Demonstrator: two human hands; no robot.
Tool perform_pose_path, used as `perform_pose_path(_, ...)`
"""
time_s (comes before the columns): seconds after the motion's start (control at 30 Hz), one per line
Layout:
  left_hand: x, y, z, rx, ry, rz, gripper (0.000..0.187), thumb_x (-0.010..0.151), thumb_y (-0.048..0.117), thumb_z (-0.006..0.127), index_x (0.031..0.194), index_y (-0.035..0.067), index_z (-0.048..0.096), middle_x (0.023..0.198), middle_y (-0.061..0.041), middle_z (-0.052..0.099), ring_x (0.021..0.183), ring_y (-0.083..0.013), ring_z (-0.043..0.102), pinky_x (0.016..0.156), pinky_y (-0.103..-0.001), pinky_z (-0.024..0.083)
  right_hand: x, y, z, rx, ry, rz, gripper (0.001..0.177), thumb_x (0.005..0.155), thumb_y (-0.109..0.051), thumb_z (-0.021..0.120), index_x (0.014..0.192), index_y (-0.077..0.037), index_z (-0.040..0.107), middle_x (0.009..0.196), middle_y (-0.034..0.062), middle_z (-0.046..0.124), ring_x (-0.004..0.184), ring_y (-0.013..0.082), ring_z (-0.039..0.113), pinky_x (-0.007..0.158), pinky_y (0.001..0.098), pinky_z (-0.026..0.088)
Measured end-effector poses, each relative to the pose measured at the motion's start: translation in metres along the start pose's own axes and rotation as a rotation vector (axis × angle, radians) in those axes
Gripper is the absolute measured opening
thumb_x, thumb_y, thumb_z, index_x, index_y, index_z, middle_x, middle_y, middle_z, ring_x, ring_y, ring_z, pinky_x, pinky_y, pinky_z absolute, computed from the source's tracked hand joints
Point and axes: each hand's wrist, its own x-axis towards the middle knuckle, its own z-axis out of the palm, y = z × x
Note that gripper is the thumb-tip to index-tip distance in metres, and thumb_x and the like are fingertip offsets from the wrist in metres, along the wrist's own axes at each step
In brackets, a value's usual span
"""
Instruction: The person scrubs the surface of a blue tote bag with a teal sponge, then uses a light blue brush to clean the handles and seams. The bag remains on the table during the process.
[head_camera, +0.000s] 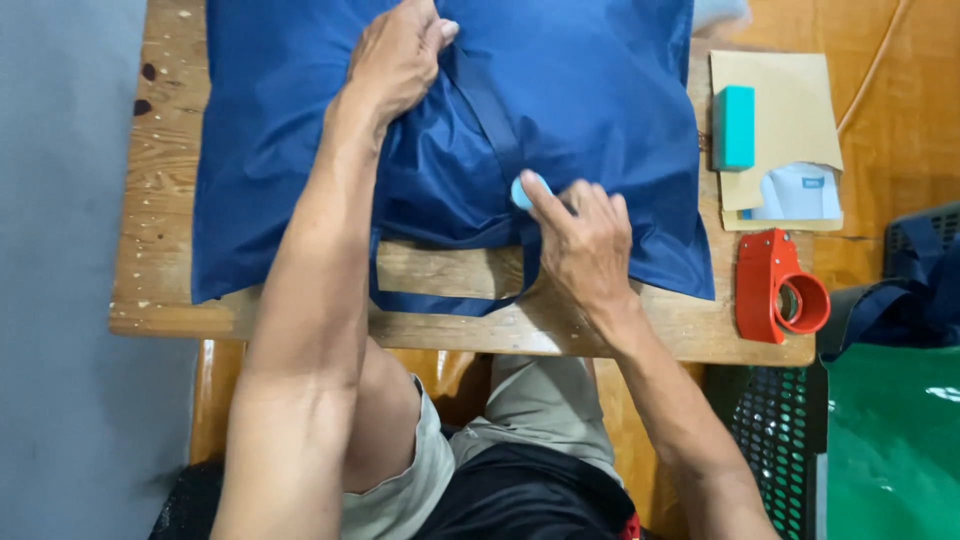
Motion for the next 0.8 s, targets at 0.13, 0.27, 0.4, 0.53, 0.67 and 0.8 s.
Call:
perform_pose_path(0.13, 0.000, 0.006, -0.007, -0.107, -0.050, -0.149, 0.034, 0.109, 0.033, 0.058, 0.082, 0.017, 0.046, 0.075, -0.002, 0.057, 0.074, -0.0260, 0.058, 0.067, -0.044, 0.039, 0.075, -0.007, 0.015, -0.061, 0.068, -0.060, 0.027, 0.110, -0.021, 0.058, 0.136, -0.026, 0.064, 0.083, 0.0045, 0.050, 0.068, 0.0256, 0.046, 0.062, 0.0398, 0.030)
perform_pose_path(0.27, -0.001, 0.009, -0.013, -0.196, -0.112, -0.213, 0.035, 0.110, 0.034, 0.053, 0.080, 0.017, 0.045, 0.073, 0.004, 0.051, 0.073, -0.0153, 0.051, 0.067, -0.039, 0.038, 0.138, -0.010, 0.044, -0.104, 0.107, -0.083, 0.022, 0.105, -0.023, 0.053, 0.124, -0.028, 0.064, 0.080, 0.0041, 0.048, 0.067, 0.0281, 0.049, 0.060, 0.0413, 0.034)
perform_pose_path(0.4, -0.004, 0.032, -0.039, -0.319, -0.152, -0.409, 0.034, 0.109, 0.035, 0.049, 0.080, 0.019, 0.042, 0.065, 0.004, 0.047, 0.057, -0.0098, 0.047, 0.053, -0.033, 0.043, 0.148, -0.005, 0.072, -0.071, 0.077, -0.073, 0.029, 0.102, -0.024, 0.060, 0.130, -0.031, 0.064, 0.080, 0.0026, 0.046, 0.069, 0.0269, 0.050, 0.062, 0.0418, 0.034)
perform_pose_path(0.53, -0.004, 0.036, -0.061, -0.267, -0.208, -0.354, 0.008, 0.096, 0.018, 0.062, 0.103, 0.019, 0.058, 0.084, -0.002, 0.065, 0.076, -0.0157, 0.064, 0.069, -0.033, 0.052, 0.139, 0.003, 0.084, -0.053, 0.080, -0.067, 0.028, 0.106, -0.025, 0.057, 0.132, -0.032, 0.065, 0.081, 0.0030, 0.045, 0.067, 0.0274, 0.047, 0.060, 0.0423, 0.033)
perform_pose_path(0.67, -0.014, 0.048, -0.086, -0.077, -0.261, -0.388, 0.008, 0.100, 0.017, 0.062, 0.100, 0.014, 0.069, 0.105, -0.008, 0.069, 0.095, -0.0254, 0.064, 0.072, -0.045, 0.050, 0.142, 0.009, 0.091, -0.016, 0.006, -0.025, 0.031, 0.104, -0.028, 0.064, 0.135, -0.034, 0.064, 0.082, 0.0032, 0.049, 0.067, 0.0277, 0.050, 0.060, 0.0431, 0.037)
perform_pose_path(0.8, -0.018, 0.039, -0.072, 0.016, -0.248, -0.368, 0.028, 0.093, 0.014, 0.040, 0.098, 0.006, 0.067, 0.102, -0.017, 0.073, 0.097, -0.0401, 0.066, 0.079, -0.051, 0.047, 0.142, 0.012, 0.090, -0.025, 0.019, -0.054, 0.031, 0.106, -0.029, 0.062, 0.137, -0.032, 0.064, 0.081, 0.0045, 0.048, 0.066, 0.0280, 0.050, 0.057, 0.0428, 0.036)
